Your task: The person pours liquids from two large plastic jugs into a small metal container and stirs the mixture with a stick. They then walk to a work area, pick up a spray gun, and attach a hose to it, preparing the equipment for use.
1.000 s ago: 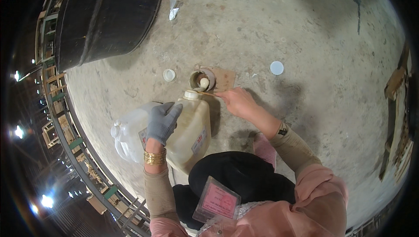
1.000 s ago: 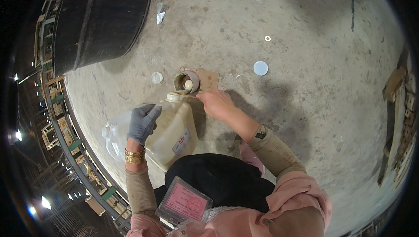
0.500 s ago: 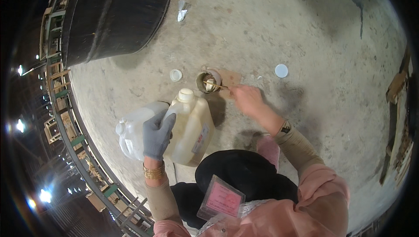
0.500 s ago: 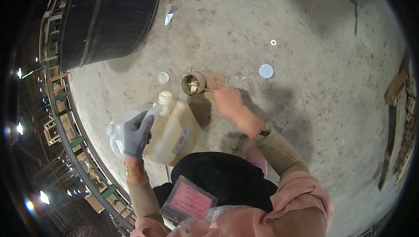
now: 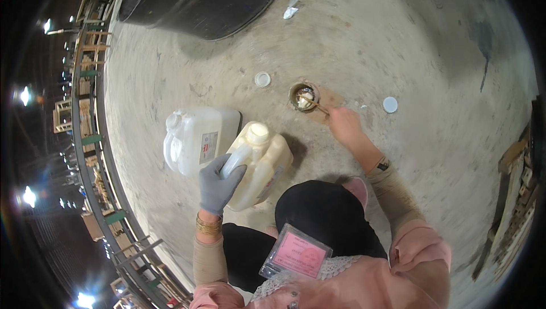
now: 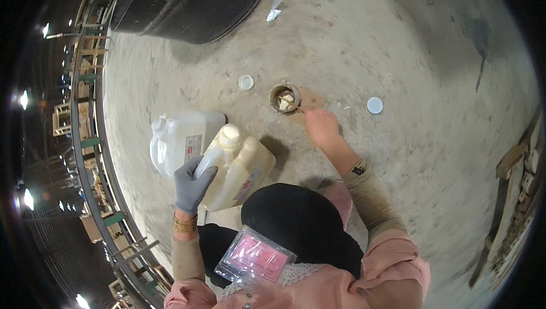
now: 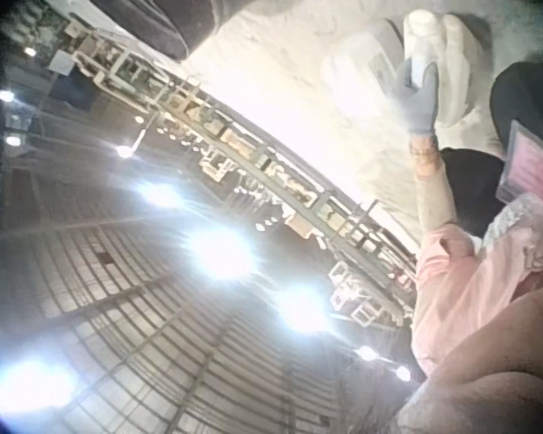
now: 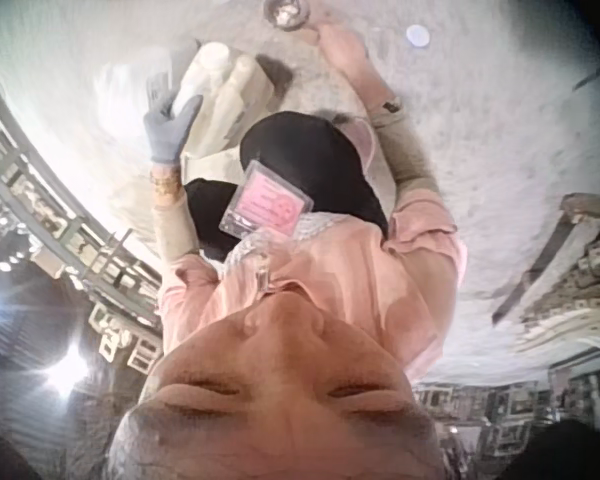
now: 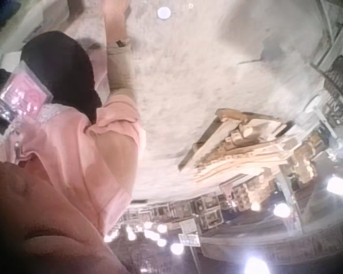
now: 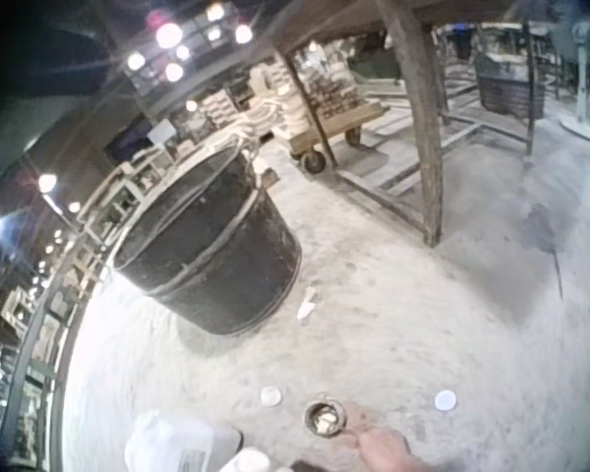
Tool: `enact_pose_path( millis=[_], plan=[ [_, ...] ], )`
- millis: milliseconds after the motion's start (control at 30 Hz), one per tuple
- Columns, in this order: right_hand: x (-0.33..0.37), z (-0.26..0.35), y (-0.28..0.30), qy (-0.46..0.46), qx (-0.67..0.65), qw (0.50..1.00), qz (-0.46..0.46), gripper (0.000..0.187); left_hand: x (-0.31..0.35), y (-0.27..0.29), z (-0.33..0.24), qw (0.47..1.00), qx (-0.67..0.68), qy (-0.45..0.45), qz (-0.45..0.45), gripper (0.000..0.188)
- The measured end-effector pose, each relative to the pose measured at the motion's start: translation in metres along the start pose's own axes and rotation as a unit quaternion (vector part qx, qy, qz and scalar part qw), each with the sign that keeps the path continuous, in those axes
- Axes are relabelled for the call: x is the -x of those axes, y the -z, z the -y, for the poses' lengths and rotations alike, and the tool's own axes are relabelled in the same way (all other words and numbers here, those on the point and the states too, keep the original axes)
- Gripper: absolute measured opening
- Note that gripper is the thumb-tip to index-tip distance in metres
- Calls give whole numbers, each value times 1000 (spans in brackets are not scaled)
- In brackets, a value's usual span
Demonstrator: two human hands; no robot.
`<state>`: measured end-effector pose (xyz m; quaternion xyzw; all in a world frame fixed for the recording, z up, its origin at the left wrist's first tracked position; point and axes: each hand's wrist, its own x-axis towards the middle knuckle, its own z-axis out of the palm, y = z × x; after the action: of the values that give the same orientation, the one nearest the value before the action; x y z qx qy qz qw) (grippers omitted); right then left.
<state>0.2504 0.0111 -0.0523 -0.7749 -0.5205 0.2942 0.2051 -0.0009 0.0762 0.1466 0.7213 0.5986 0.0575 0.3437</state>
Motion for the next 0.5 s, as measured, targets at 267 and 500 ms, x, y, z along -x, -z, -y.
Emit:
enact_pose_path(
  millis=[267,500],
  plan=[
    [-2,14,-7,35,67,995,-63,17,39,18,61,1000,-7,2,-1,31],
    [-39,27,10,78,178,980,-52,17,62,28,83,999,-25,9,22,30]
  ],
)
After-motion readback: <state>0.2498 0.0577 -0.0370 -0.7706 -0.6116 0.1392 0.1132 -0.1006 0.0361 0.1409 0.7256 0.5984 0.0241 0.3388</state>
